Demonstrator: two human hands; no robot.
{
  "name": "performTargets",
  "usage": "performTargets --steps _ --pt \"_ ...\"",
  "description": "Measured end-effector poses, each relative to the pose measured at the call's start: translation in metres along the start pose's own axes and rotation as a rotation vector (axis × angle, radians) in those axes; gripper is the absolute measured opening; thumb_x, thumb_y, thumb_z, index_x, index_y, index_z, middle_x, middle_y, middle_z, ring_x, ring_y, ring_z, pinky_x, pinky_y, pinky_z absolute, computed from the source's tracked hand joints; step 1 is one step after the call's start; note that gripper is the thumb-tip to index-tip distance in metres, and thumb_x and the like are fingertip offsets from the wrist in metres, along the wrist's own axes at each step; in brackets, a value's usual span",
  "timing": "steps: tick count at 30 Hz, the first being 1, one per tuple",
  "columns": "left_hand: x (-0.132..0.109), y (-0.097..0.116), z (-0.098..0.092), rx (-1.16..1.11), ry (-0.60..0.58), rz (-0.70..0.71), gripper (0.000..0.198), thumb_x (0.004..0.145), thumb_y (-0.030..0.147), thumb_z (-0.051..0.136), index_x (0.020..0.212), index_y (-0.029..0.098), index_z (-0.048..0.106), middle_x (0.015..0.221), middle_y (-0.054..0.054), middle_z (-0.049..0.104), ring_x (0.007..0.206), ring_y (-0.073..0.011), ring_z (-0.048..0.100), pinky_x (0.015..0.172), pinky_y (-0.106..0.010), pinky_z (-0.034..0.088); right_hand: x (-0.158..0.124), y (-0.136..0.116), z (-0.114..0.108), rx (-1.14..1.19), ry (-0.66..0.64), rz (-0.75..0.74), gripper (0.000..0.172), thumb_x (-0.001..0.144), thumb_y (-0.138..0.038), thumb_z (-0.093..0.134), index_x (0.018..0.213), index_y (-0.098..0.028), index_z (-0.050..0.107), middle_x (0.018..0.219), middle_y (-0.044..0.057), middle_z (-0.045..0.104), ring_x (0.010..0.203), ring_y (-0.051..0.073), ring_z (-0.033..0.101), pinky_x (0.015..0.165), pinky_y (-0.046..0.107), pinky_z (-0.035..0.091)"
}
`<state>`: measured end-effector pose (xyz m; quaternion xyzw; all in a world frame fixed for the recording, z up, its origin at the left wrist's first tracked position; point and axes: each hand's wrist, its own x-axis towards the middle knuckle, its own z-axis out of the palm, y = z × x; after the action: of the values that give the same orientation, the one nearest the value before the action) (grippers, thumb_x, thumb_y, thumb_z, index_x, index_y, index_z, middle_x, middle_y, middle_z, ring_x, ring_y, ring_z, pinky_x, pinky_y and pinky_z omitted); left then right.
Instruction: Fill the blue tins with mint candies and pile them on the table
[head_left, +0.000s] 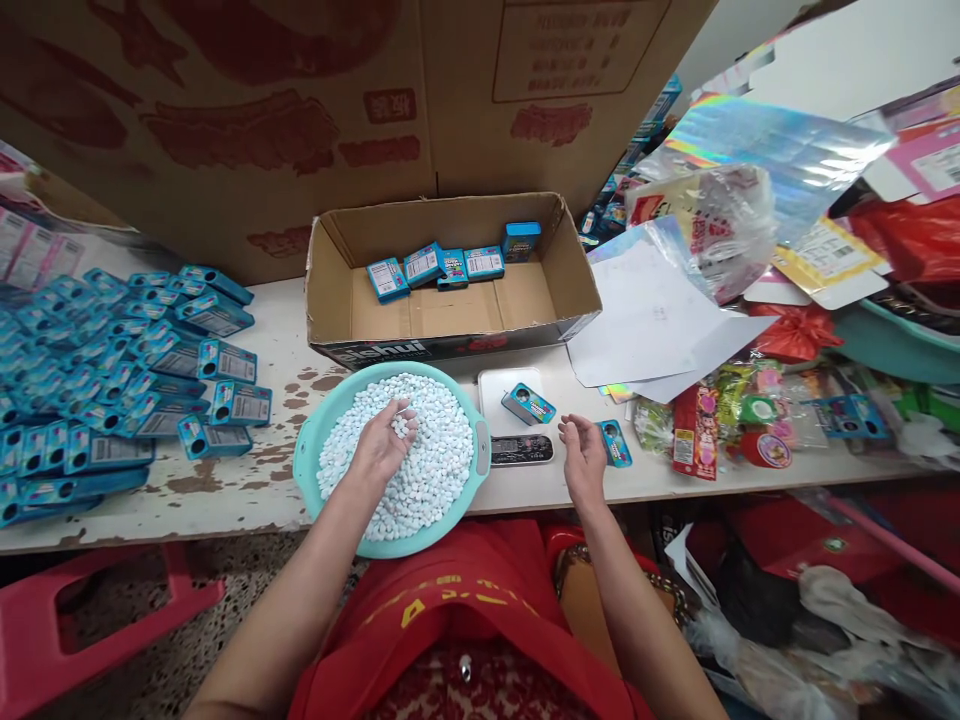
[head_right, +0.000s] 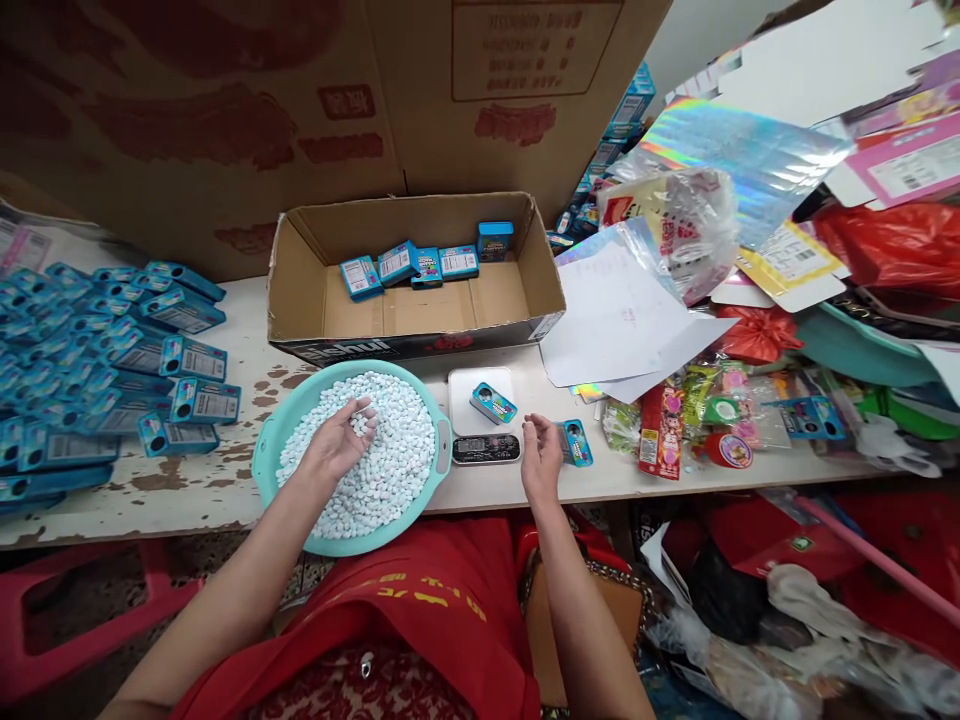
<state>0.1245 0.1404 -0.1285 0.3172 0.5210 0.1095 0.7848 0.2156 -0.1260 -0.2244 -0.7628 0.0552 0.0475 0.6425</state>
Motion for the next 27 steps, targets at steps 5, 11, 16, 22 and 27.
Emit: performTargets --steps 5,11,16,22,27 --pt "-0.005 -0.001 -0.001 0.059 -0.072 0.014 0.014 0.084 0.011 0.049 0.091 0.011 0.061 0.065 -0.002 0.055 0.050 -0.0079 0.055 0.045 -0.017 0.046 -0.001 0.001 0.005 -0.011 -0.016 0.016 0.044 0.082 -0.054 0.050 0.103 -0.016 0.055 0.106 0.014 0.064 0.093 0.021 0.063 0.088 0.045 0.047" --pt "-0.008 -0.003 -0.010 0.125 -0.102 0.048 0.013 0.084 0.023 0.057 0.089 0.012 0.061 0.058 0.002 0.051 0.045 -0.0062 0.049 0.042 -0.016 0.041 0.001 -0.005 0.014 -0.040 -0.058 -0.010 0.053 0.075 -0.054 0.058 0.112 -0.017 0.050 0.119 0.015 0.057 0.106 0.023 0.057 0.088 0.043 0.048" --pt "-0.007 -0.007 -0.015 0.142 -0.092 0.093 0.021 0.080 0.033 0.062 0.075 0.012 0.059 0.062 0.000 0.053 0.046 -0.0061 0.049 0.041 -0.016 0.038 0.005 -0.012 0.032 -0.101 -0.146 0.006 0.066 0.062 -0.048 0.072 0.115 -0.017 0.049 0.114 0.012 0.059 0.097 0.023 0.059 0.078 0.039 0.052" --pt "-0.018 -0.002 -0.010 0.342 -0.199 0.103 0.018 0.069 0.019 0.068 0.083 0.011 0.063 0.061 0.001 0.051 0.041 -0.0032 0.040 0.035 -0.014 0.020 0.006 -0.038 0.037 -0.154 -0.130 -0.026 0.049 0.063 -0.048 0.071 0.098 -0.017 0.057 0.092 0.006 0.062 0.083 0.022 0.058 0.071 0.037 0.050" --pt "-0.042 0.024 0.005 0.469 -0.389 0.220 0.012 0.074 0.026 0.064 0.078 0.015 0.061 0.056 0.003 0.048 0.040 -0.0034 0.030 0.039 -0.017 0.018 -0.020 -0.094 0.041 -0.265 -0.275 -0.377 0.032 0.075 -0.041 0.066 0.100 -0.022 0.059 0.091 0.003 0.061 0.085 0.020 0.058 0.076 0.034 0.048"
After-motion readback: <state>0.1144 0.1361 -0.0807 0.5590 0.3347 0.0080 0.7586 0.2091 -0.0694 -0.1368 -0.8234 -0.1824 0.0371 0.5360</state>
